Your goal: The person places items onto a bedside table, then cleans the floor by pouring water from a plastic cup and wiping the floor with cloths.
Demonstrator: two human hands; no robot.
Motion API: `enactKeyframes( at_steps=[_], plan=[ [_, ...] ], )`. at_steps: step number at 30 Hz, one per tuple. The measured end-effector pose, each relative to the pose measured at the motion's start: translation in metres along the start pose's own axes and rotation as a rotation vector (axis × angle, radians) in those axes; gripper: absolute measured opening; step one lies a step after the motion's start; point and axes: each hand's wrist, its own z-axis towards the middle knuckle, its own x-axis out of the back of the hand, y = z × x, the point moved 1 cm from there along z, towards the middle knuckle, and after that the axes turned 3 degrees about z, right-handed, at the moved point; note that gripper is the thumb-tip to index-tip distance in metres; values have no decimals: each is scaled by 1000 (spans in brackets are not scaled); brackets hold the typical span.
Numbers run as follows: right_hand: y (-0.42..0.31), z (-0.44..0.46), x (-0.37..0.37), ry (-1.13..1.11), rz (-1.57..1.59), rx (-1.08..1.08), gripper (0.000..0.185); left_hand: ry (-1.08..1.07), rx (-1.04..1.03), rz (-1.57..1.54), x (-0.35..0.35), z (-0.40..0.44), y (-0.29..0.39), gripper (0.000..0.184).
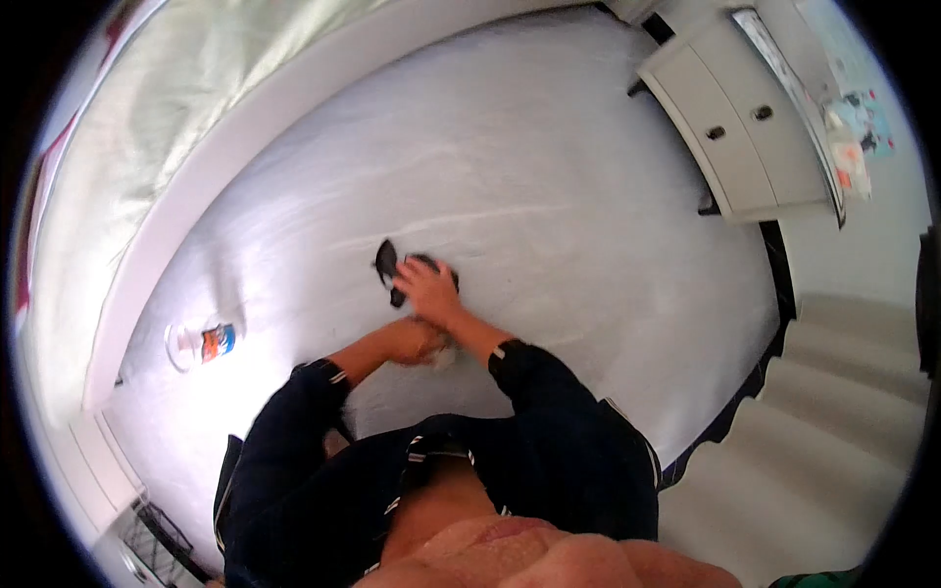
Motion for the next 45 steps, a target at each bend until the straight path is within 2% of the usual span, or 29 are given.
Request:
enactKeyframes(
  at_steps=[3, 5, 7, 9, 10, 12, 14, 15, 16, 18, 20, 21, 22, 23, 24, 25, 26, 28, 30, 31, 34, 35, 36, 37, 38, 41, 43, 44, 45],
  plan=[
    [-48, -19, -17, 35, 198, 106, 30, -374, 128, -142, 48, -97, 38, 40],
    [-40, -19, -13, 26, 355, 43, 29, -317, 201, -161, 48, -135, 16, 44],
    [-22, -22, -2, 34, 589, -86, 30, -172, 357, -199, 76, -150, -5, 48],
    [19, -39, 21, 178, 665, -275, 42, 167, 495, -242, 89, -152, -38, 45],
    [46, -51, 34, 270, 659, -379, 42, 342, 441, -110, 100, -145, -50, 44],
    [88, -79, 86, 433, 578, -637, 41, 461, 601, -246, 133, -124, -60, 45],
    [162, -128, 91, 707, 328, -851, 39, 604, 550, 45, 134, -103, -94, 46],
    [198, -158, 92, 911, 338, -902, 37, 613, 557, 58, 141, -88, -104, 47],
    [208, -177, 114, 974, 350, -1107, 38, 627, 568, 70, 148, -70, -113, 48],
    [259, -232, 116, 1240, 381, -1307, 41, 640, 603, 144, 155, -36, -134, 51],
    [278, -266, 134, 1213, 240, -1551, 45, 640, 654, 277, 147, -4, -163, 55],
    [311, -294, 119, 1185, -41, -1603, 46, 550, 761, 293, 142, 8, -165, 60],
    [346, -321, 107, 1183, 63, -1634, 44, 573, 778, 317, 139, 15, -160, 60],
    [354, -325, 111, 1015, -70, -1552, 39, 598, 802, 337, 135, 19, -152, 61],
    [335, -289, 141, 1013, -225, -1756, 27, 624, 831, 355, 133, 26, -147, 61],
    [403, -336, 107, 137, -817, -1481, 25, 550, 904, 318, 136, 29, -145, 64],
    [368, -288, 137, 129, -1010, -1309, 28, 557, 894, 299, 140, 34, -145, 65],
    [384, -220, 154, 319, -1022, -1415, 32, 556, 902, 258, 140, 29, -146, 67],
    [420, -136, 176, 149, -1043, -1246, 36, 560, 891, 221, 138, 28, -151, 67],
    [469, -100, 168, 229, -935, -1299, 25, 549, 891, 203, 139, 28, -152, 66],
    [426, 133, 199, 486, -396, -1426, 50, 470, 921, 160, 150, 27, -151, 66],
    [448, 187, 185, 453, -274, -1182, 62, 436, 926, 145, 151, 28, -151, 66],
    [444, 253, 159, 423, -349, -1024, 59, 485, 903, 131, 147, 26, -153, 65],
    [424, 314, 141, 278, -238, -814, 60, 538, 875, 119, 143, 24, -155, 64],
    [396, 369, 94, 299, -308, -722, 55, 595, 840, 111, 141, 24, -155, 62],
    [216, 469, 1, 152, -145, -255, 37, 570, 843, 189, 142, 20, -154, 62],
    [92, 457, -41, -204, 168, 121, 28, 545, 842, 176, 136, 21, -158, 62],
    [43, 441, -58, -99, 240, 475, 27, 529, 840, 145, 129, 23, -161, 63],
    [-4, 413, -37, -169, -46, 668, 31, 514, 838, 118, 122, 23, -165, 63]
  ],
)
